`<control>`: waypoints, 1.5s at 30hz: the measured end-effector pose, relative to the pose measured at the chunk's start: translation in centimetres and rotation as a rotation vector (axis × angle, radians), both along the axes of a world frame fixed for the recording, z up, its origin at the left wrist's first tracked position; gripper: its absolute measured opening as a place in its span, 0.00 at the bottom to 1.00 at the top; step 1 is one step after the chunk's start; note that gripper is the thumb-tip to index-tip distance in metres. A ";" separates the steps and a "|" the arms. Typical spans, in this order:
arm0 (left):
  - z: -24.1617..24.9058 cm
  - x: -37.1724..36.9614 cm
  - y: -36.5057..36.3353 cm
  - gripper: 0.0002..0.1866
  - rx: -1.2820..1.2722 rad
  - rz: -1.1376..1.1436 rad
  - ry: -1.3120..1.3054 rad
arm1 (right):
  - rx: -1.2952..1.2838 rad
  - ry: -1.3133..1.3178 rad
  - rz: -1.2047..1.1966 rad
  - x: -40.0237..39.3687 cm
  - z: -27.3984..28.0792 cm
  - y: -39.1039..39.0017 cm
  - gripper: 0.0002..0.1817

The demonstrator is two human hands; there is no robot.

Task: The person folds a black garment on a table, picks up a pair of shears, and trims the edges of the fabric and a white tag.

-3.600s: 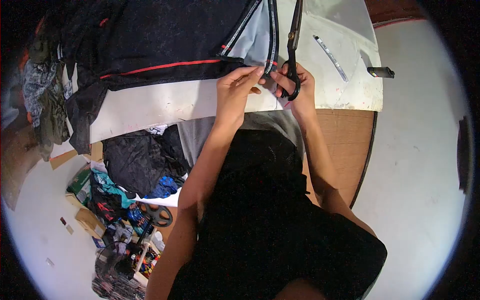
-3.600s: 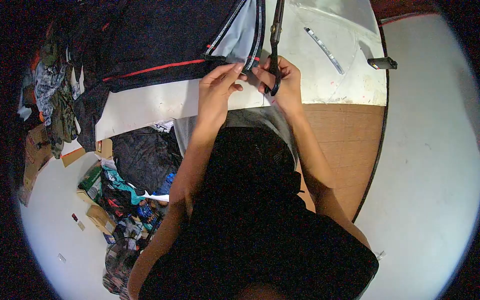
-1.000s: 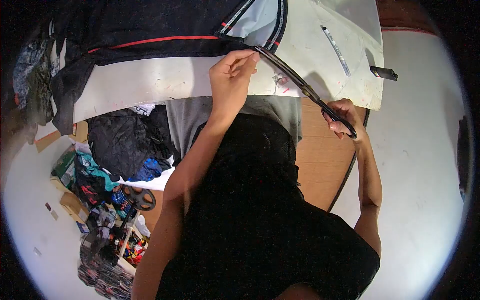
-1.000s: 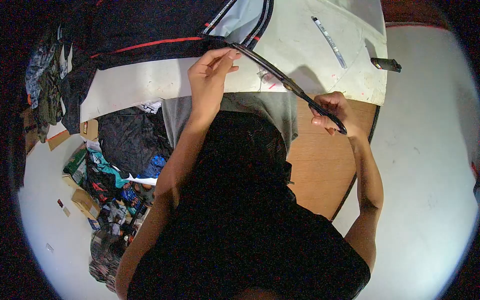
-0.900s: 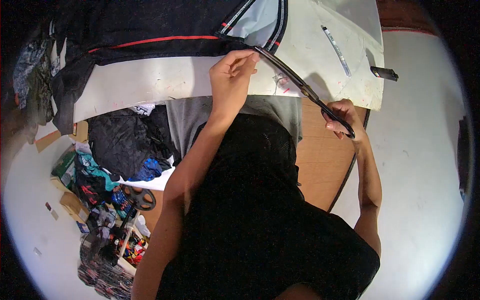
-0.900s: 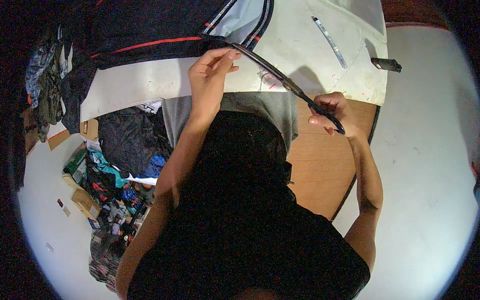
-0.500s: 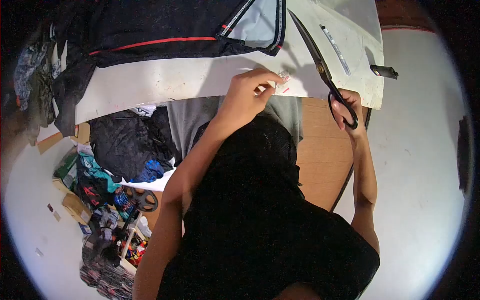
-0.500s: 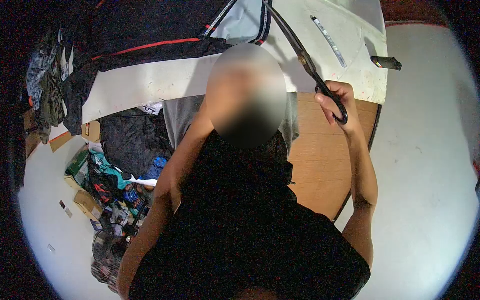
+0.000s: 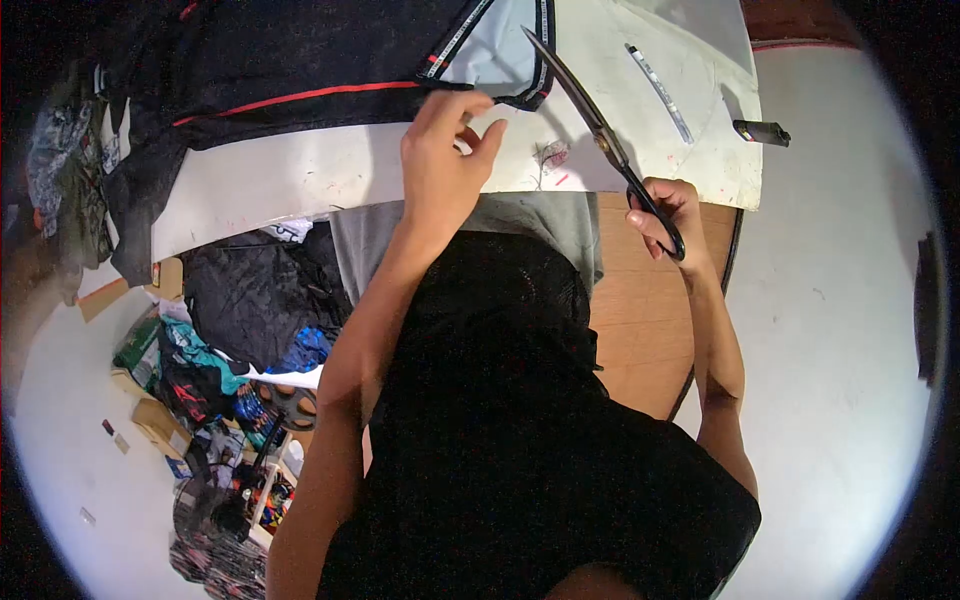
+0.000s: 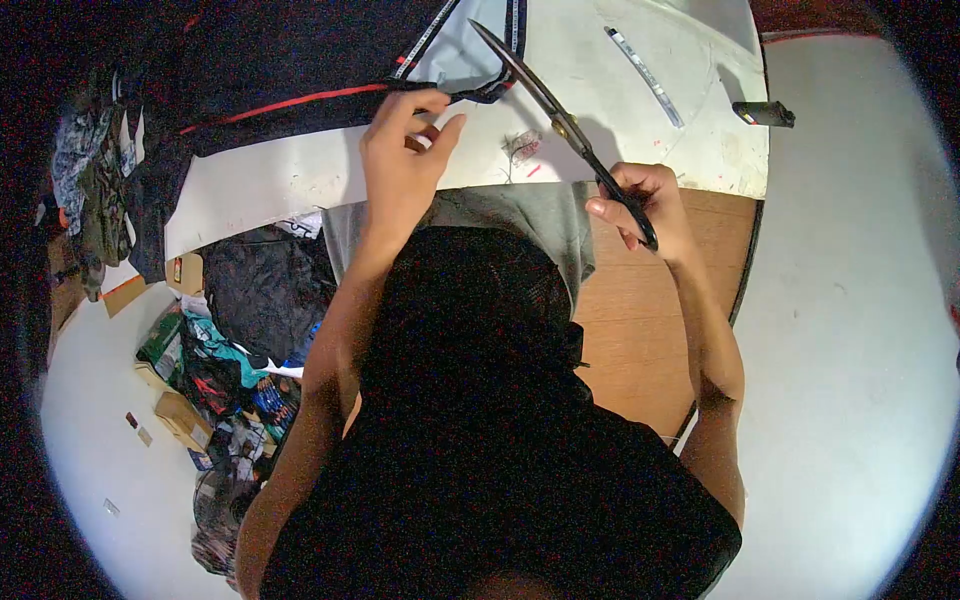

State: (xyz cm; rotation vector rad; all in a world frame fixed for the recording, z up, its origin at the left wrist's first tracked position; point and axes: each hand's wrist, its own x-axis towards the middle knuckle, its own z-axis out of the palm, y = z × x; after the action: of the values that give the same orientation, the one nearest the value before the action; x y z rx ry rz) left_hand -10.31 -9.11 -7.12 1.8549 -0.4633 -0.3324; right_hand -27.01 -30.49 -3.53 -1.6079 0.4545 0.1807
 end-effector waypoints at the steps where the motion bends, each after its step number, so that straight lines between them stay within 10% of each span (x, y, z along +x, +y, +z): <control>1: 0.0 0.3 0.0 0.13 0.009 0.011 -0.205 | 0.000 0.000 -0.003 0.0 -0.1 0.0 0.15; 6: -1.1 2.9 -0.9 0.07 -0.068 -0.137 -0.513 | 0.025 -0.008 -0.015 0.2 -0.2 0.1 0.14; 12: -1.4 5.3 -0.6 0.09 -0.351 -0.088 0.354 | 0.178 -0.144 0.101 0.2 -1.1 0.3 0.20; 19: -1.3 5.4 0.0 0.11 -0.507 -0.061 0.500 | 0.209 -0.067 0.223 0.8 -1.9 -0.7 0.29; 45: -1.7 5.6 0.3 0.09 -0.619 -0.112 0.450 | 0.372 -0.044 0.219 2.7 -2.5 -0.5 0.30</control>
State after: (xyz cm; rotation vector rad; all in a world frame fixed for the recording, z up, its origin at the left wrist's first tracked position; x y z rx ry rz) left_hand -4.67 -8.77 -8.84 1.1126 -0.3101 -0.5914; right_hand -24.27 -30.98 -6.02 -1.2893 0.1950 0.3726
